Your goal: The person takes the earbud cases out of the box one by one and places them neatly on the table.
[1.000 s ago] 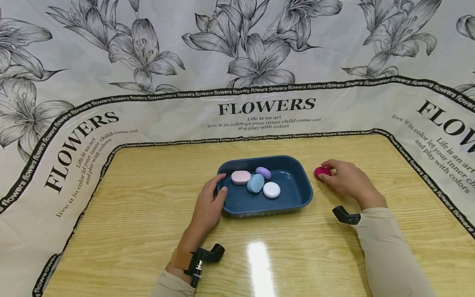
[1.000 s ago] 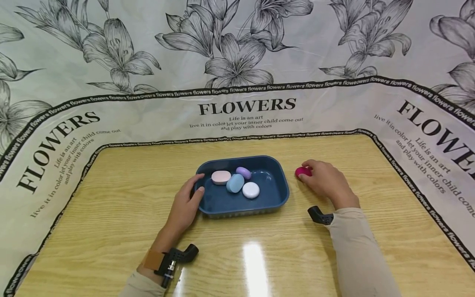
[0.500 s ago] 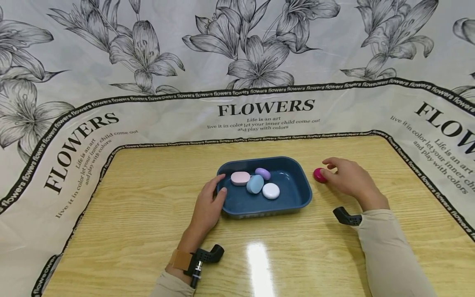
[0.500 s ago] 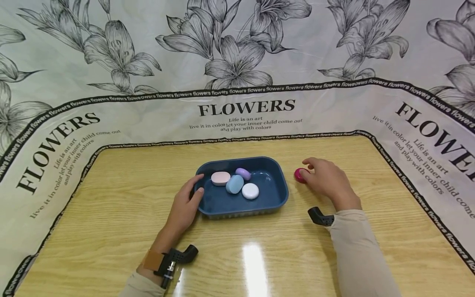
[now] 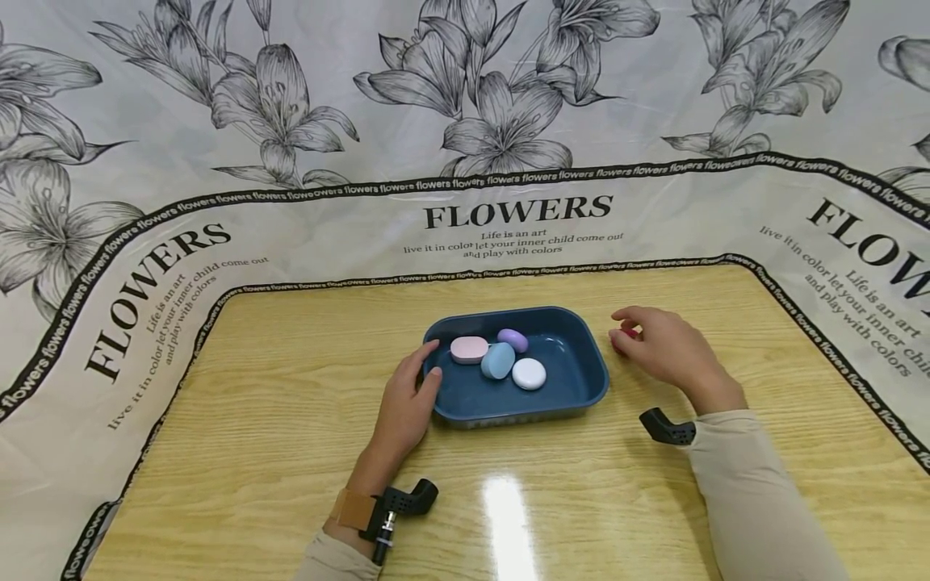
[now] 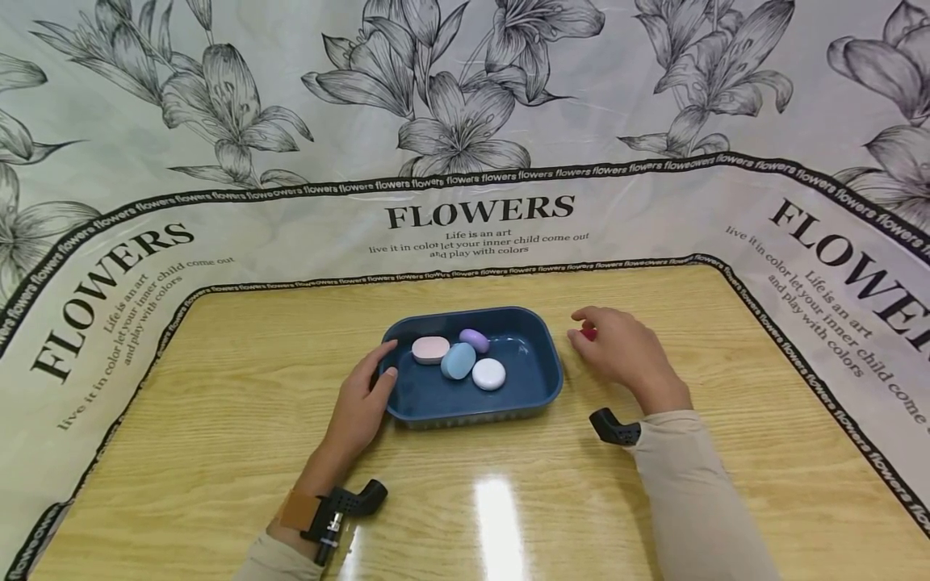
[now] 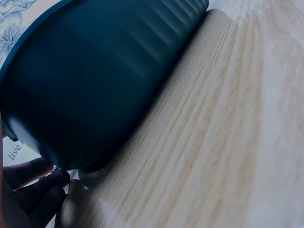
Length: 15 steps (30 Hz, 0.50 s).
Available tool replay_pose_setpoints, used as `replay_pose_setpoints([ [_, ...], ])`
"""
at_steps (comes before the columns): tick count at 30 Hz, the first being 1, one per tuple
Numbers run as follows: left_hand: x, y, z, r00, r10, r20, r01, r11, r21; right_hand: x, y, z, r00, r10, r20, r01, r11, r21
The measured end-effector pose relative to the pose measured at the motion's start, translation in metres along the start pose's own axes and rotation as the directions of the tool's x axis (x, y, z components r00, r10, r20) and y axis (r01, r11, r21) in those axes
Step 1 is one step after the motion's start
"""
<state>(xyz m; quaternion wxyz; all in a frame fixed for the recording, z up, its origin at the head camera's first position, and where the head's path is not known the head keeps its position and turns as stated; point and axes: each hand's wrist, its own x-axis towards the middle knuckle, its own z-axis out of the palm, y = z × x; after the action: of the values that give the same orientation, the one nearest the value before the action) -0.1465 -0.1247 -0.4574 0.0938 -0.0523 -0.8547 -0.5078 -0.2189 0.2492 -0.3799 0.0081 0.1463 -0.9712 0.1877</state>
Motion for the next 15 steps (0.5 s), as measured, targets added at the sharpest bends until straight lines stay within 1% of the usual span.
replay_pose_setpoints([
  [4, 0.000, -0.001, -0.001, 1.000, -0.005, -0.001, 0.005, 1.000, -0.001, 0.002, -0.004, 0.003, 1.000, -0.012, -0.007, 0.012, 1.000, -0.011],
  [10, -0.001, -0.002, -0.002, 1.000, -0.005, 0.000, 0.005, 1.000, -0.001, 0.004, -0.013, 0.004, 1.000, -0.013, 0.020, 0.013, 1.000, -0.011],
  [15, 0.001, -0.002, -0.001, 1.000, -0.011, 0.004, 0.011, 1.000, -0.005, 0.003, -0.018, 0.001, 1.000, -0.025, 0.000, 0.025, 1.000, -0.002],
])
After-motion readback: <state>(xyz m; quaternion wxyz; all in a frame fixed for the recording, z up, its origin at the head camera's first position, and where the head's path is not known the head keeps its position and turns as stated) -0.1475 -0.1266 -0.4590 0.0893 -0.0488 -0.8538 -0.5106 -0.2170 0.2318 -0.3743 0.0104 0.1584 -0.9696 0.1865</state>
